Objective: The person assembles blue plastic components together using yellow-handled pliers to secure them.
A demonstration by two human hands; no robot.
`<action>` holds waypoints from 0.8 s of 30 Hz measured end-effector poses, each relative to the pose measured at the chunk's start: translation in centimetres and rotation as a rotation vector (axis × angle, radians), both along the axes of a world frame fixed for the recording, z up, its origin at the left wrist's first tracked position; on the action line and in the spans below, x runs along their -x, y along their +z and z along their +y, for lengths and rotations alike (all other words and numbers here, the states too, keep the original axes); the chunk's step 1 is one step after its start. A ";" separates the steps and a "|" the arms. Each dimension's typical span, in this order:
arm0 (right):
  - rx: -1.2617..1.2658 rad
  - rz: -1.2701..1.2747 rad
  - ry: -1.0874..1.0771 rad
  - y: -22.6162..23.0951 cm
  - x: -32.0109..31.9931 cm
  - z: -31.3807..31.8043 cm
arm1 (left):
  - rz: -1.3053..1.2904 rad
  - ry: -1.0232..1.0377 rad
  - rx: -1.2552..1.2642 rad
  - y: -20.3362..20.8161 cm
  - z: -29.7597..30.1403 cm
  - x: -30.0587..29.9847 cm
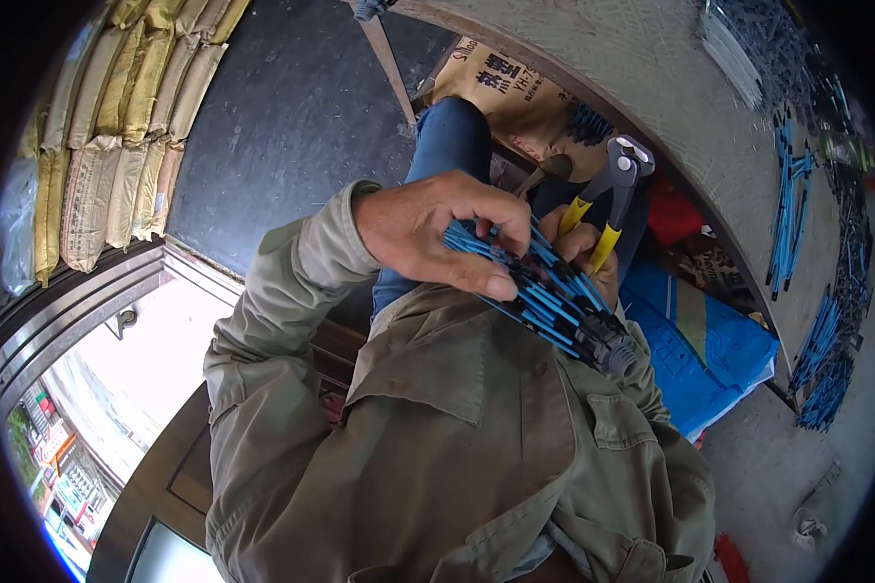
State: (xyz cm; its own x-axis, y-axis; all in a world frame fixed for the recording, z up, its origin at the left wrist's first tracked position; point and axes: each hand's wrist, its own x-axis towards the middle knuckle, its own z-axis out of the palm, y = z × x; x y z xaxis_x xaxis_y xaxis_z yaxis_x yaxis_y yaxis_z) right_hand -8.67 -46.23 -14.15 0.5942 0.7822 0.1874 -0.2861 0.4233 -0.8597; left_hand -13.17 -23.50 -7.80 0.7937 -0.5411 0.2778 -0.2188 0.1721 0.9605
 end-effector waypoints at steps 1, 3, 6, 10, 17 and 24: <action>-0.016 -0.017 -0.044 -0.1 0.0 0.1 | 0.003 0.002 -0.001 0.1 0.0 -0.1; -0.034 -0.026 -0.088 -0.4 0.0 0.2 | 0.087 0.045 0.002 0.3 -0.2 -0.1; -0.052 0.045 -0.071 -0.6 -0.2 -0.1 | 0.100 0.117 -0.023 0.1 0.2 0.0; -0.087 0.205 -0.005 -0.8 -0.5 -0.8 | 0.012 0.325 -0.138 -0.1 1.4 0.8; -0.184 0.222 -0.035 -1.1 -0.7 -0.8 | -0.008 1.055 -0.158 -1.8 2.3 5.8; -0.081 0.207 -0.116 -0.4 -0.4 -0.1 | -0.162 0.818 -0.163 -1.2 -0.1 7.5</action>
State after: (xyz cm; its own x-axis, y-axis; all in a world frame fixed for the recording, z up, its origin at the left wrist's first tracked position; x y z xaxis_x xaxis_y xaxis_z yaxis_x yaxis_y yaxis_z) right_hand -8.31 -46.30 -14.60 0.7114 0.6940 0.1112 -0.3982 0.5284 -0.7498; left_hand -20.69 -23.60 -8.98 0.9095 0.1428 0.3903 -0.3513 -0.2377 0.9056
